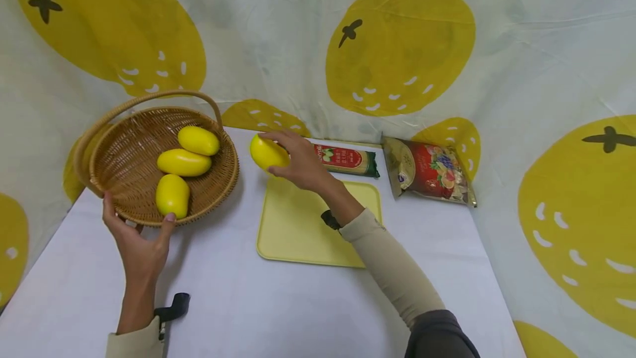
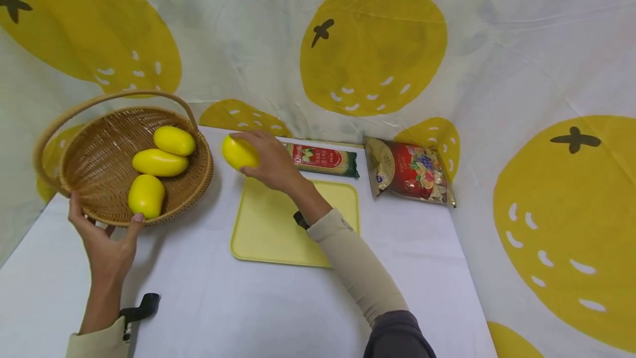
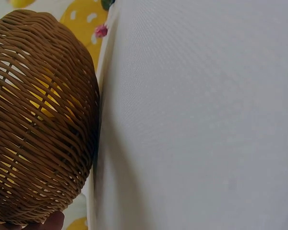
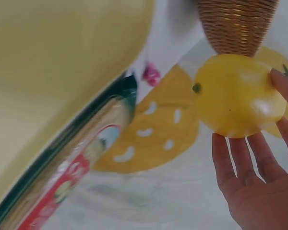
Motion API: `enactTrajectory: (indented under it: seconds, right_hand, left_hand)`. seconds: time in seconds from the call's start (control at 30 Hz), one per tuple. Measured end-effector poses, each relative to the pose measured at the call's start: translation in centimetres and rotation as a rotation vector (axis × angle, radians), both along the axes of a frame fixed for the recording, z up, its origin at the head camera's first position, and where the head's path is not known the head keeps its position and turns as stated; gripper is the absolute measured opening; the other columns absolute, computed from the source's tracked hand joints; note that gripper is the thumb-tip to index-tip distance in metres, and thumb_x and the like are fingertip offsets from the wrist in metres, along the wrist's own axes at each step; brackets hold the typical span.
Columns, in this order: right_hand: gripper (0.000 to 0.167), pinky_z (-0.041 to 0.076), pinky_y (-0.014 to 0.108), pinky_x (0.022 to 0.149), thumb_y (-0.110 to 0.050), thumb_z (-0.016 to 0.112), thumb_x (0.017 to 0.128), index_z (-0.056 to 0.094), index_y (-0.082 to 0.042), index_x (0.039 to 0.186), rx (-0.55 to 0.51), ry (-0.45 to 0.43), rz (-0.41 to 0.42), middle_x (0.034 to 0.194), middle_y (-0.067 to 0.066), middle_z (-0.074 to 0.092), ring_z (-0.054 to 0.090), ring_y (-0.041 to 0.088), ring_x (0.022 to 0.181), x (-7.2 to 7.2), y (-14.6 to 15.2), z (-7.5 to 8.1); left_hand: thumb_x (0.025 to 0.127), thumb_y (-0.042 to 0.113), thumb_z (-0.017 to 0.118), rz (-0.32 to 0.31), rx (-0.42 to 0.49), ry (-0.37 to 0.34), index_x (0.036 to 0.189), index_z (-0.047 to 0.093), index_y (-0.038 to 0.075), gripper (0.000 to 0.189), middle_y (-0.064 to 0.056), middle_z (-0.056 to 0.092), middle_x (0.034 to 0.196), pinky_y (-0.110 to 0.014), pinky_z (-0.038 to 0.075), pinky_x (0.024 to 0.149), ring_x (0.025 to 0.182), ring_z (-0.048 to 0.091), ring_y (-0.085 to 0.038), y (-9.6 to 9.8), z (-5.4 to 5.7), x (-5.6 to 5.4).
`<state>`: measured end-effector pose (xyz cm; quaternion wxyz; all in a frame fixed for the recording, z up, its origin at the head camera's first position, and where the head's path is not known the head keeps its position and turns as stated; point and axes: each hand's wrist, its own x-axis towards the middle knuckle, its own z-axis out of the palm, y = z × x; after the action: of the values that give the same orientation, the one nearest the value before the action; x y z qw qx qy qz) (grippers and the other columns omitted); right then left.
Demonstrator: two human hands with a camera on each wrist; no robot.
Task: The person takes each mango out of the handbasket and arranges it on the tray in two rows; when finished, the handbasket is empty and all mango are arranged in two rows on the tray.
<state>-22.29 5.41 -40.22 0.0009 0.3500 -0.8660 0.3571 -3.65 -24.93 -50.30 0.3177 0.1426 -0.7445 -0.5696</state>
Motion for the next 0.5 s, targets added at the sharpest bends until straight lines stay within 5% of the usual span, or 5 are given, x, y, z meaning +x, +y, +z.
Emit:
enactTrajectory:
  seconds: [0.23,0.5]
  right_hand:
    - [0.066,0.047,0.044,0.111,-0.017,0.087,0.088,0.062,-0.021,0.149,0.125,-0.092,-0.008,0.147,0.001,0.065,0.060,0.024,0.129,-0.3,2.4,-2.0]
    - [0.061,0.050,0.043,0.107,-0.016,0.087,0.088,0.066,-0.017,0.144,0.238,-0.134,0.052,0.141,0.004,0.070,0.063,0.026,0.125,-0.7,3.8,-3.9]
  left_hand:
    - [0.084,0.010,0.077,0.004,0.001,-0.011,0.170,0.010,0.021,0.110,0.001,0.011,0.176,-0.043,0.030,0.128,0.158,0.028,-0.028,0.0,0.2,0.1]
    - [0.084,0.010,0.077,0.003,0.003,-0.013,0.170,0.010,0.021,0.109,0.000,0.011,0.177,-0.044,0.029,0.128,0.158,0.027,-0.028,0.2,0.6,0.2]
